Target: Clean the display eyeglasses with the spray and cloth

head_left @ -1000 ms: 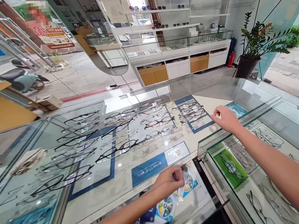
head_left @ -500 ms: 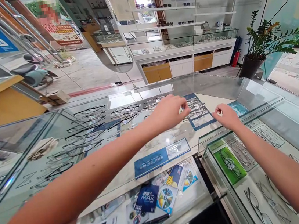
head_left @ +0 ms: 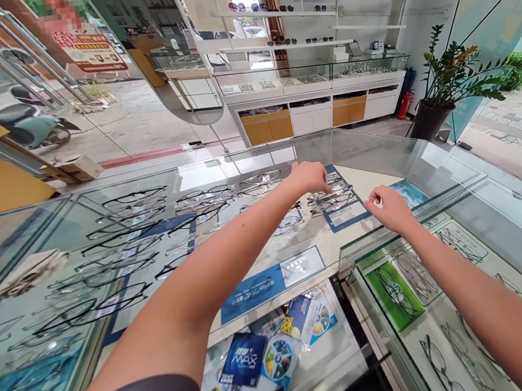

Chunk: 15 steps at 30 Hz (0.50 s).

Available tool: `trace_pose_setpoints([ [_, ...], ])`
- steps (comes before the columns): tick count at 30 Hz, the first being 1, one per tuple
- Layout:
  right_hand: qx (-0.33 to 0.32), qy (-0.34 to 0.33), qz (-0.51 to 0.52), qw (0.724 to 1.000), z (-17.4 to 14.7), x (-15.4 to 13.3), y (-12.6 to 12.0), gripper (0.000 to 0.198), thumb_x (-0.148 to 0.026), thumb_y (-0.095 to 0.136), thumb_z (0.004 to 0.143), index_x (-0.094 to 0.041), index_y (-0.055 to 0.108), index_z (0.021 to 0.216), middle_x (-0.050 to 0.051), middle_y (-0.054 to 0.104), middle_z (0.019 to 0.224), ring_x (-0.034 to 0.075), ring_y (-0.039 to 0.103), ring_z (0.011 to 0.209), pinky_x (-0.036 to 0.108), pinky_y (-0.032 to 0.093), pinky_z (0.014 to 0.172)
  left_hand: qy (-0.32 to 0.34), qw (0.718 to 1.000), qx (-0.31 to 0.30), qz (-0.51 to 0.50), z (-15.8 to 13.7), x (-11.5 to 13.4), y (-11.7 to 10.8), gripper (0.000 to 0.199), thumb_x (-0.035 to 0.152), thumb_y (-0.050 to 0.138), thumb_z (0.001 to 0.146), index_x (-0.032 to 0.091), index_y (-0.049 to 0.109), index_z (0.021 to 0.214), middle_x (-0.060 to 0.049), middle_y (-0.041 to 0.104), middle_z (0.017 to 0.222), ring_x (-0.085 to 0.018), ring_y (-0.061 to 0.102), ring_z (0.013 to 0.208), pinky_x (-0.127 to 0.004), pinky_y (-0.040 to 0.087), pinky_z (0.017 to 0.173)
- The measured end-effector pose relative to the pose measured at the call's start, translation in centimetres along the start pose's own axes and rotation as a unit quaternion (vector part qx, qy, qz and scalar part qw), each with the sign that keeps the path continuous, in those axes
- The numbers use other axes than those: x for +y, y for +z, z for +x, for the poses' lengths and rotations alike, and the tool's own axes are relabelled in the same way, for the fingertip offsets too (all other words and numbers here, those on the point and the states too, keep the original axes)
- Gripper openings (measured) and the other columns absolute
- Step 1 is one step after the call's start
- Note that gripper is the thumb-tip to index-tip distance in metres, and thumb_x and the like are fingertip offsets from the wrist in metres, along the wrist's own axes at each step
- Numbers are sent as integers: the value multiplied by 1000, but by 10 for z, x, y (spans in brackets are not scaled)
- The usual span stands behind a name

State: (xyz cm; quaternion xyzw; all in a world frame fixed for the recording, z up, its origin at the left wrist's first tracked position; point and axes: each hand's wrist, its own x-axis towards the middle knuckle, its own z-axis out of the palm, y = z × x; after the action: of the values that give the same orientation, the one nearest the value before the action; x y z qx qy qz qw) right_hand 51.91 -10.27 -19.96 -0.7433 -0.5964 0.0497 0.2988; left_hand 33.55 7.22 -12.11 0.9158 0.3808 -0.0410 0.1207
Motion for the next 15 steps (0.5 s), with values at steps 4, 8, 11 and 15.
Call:
trace_pose_setpoints([
  [4,0,2,2,1000,0,1,0,21,-36,59,87,-26,49,72,4,61,82,23,55,80,35,41,73,-5,1000,-1,6,0,4,3,32,52,86,74,22,76,75,-10,77,80,-37,66,109,-55,36,113],
  [8,3,-3,12,1000,0,1,0,20,-37,59,87,-26,50,72,4,61,81,23,54,79,35,41,73,-2,1000,1,-2,3,5,6,22,41,85,75,22,75,71,-10,75,79,-38,64,112,-57,33,114],
  [11,-3,9,7,1000,0,0,-1,21,-38,58,87,-26,49,72,4,61,82,24,55,81,36,41,74,-6,1000,11,10,5,7,8,16,34,83,74,21,74,72,-11,74,78,-39,62,114,-58,35,113],
  [15,-5,17,4,1000,1,0,-1,21,-39,58,86,-26,49,72,4,61,83,23,55,81,35,41,74,-16,1000,17,16,3,12,6,7,21,80,74,20,74,72,-13,73,78,-40,60,118,-59,35,112],
])
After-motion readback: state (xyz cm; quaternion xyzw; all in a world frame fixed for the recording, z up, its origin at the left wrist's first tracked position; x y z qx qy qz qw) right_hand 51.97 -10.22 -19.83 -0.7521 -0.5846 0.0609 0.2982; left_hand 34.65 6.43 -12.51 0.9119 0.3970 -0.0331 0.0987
